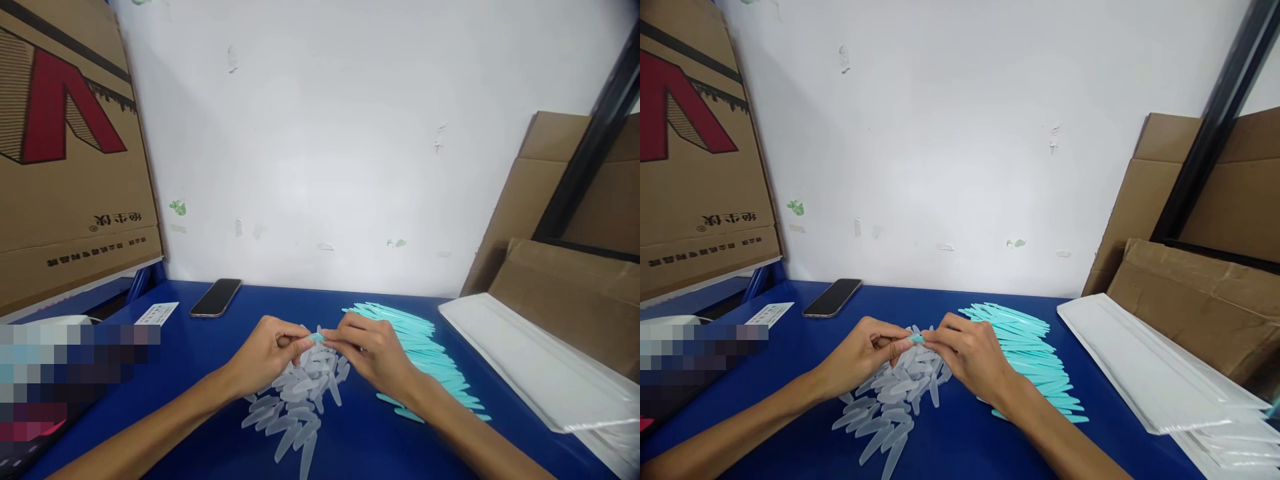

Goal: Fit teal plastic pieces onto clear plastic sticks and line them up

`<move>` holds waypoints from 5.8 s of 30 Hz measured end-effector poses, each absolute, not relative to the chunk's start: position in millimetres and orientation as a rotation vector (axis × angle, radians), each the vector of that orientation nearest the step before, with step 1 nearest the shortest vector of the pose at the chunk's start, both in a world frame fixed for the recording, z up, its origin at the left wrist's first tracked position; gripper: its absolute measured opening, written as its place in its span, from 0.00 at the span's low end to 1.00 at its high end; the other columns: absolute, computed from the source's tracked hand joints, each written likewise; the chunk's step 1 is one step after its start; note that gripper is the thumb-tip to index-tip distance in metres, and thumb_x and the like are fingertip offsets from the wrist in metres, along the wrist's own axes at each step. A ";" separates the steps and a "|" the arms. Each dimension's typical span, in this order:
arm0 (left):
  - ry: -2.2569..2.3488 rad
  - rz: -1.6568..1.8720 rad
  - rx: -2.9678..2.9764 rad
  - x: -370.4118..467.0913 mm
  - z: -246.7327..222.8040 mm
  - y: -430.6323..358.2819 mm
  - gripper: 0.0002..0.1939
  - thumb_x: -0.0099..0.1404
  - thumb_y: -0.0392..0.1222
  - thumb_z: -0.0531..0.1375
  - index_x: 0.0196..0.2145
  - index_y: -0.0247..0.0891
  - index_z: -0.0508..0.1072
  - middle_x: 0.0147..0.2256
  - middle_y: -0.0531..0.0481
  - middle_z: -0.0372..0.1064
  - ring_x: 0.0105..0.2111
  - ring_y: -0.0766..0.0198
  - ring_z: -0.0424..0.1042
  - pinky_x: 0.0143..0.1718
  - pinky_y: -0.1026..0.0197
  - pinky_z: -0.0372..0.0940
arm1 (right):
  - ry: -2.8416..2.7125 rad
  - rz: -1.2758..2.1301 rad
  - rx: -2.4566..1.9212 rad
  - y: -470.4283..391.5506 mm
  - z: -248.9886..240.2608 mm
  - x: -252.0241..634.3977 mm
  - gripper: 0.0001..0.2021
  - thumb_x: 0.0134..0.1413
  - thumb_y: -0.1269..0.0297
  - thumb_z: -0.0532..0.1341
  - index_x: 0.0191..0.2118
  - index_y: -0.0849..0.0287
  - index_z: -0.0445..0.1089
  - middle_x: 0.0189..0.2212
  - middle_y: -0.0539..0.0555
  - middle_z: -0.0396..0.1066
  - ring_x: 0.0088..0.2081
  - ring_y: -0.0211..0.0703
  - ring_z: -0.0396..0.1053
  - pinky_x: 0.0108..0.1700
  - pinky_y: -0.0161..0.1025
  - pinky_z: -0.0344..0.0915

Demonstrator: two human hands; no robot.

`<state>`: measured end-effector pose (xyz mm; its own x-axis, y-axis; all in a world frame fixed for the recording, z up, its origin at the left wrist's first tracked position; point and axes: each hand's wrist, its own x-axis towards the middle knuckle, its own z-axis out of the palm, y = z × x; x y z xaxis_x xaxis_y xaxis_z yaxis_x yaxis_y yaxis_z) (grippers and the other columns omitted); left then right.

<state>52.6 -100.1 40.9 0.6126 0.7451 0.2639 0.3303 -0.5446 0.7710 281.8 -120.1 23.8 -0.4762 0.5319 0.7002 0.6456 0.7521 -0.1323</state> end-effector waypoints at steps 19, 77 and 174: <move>1.446 0.915 2.441 9.4 39.7 -32.6 0.25 0.70 0.55 0.48 0.36 0.40 0.80 0.36 0.45 0.73 0.37 0.53 0.71 0.39 0.56 0.61 | -2.340 -0.145 -1.445 -72.5 38.1 381.4 0.14 0.65 0.55 0.56 0.40 0.53 0.78 0.39 0.56 0.76 0.45 0.51 0.70 0.44 0.46 0.66; 1.337 0.231 2.578 6.4 52.1 -53.6 0.13 0.61 0.51 0.56 0.35 0.42 0.74 0.33 0.49 0.71 0.33 0.57 0.69 0.29 0.60 0.56 | -2.216 -0.271 -1.381 -89.7 42.9 341.1 0.13 0.72 0.60 0.45 0.47 0.51 0.66 0.41 0.51 0.73 0.33 0.41 0.72 0.33 0.38 0.63; 1.414 0.416 2.594 -24.6 55.5 -10.7 0.17 0.66 0.53 0.54 0.41 0.42 0.75 0.33 0.49 0.76 0.31 0.58 0.74 0.31 0.61 0.63 | -2.248 -0.084 -1.651 -68.8 38.9 375.5 0.13 0.63 0.58 0.55 0.40 0.54 0.77 0.39 0.55 0.78 0.41 0.48 0.73 0.45 0.42 0.65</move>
<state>-24.6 -10.7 55.5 0.5147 0.8411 0.1663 0.7972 -0.5409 0.2681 375.5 -68.8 38.9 -0.2602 0.9138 0.3119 0.9346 0.3195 -0.1565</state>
